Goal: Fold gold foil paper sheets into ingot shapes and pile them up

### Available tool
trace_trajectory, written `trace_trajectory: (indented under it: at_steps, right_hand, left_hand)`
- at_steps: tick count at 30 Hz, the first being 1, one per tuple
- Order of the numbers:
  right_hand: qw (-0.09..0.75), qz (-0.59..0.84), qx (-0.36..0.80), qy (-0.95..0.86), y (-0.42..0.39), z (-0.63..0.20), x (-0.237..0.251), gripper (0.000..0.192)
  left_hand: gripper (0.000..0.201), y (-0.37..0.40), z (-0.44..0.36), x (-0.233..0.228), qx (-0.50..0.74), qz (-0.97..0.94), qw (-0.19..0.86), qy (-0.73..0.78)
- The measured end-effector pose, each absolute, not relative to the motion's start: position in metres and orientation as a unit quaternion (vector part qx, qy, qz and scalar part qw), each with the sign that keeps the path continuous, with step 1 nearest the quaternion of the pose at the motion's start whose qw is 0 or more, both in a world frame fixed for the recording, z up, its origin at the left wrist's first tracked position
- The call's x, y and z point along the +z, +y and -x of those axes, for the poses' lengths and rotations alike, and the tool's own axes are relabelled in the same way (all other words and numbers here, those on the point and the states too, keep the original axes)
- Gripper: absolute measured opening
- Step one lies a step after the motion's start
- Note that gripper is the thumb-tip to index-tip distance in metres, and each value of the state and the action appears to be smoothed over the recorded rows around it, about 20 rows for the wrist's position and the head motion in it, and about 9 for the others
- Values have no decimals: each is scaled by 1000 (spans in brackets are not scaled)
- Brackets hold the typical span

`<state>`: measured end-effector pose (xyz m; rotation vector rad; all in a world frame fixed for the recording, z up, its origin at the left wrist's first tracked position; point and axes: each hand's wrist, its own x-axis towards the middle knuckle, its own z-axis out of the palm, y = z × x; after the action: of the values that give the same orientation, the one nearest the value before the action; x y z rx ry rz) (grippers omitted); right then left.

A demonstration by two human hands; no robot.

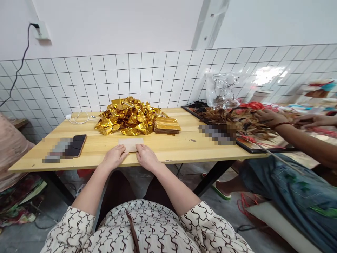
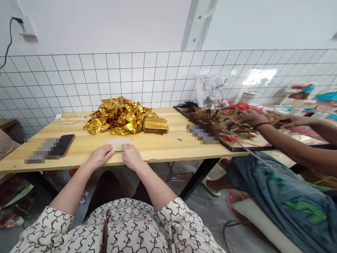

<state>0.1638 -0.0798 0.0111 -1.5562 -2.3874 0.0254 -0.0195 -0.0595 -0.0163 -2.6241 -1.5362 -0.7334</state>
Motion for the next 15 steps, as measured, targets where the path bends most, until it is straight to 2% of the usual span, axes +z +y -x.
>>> trace_trajectory:
  at_steps: [7, 15]
  right_hand:
    - [165, 437, 56, -882, -73, -135, 4, 41]
    - [180, 478, 69, -857, -76, -158, 4, 38]
  left_hand:
    - [34, -59, 22, -12, -210, 841, -18, -499]
    - [27, -59, 19, -16, -231, 836, -8, -498]
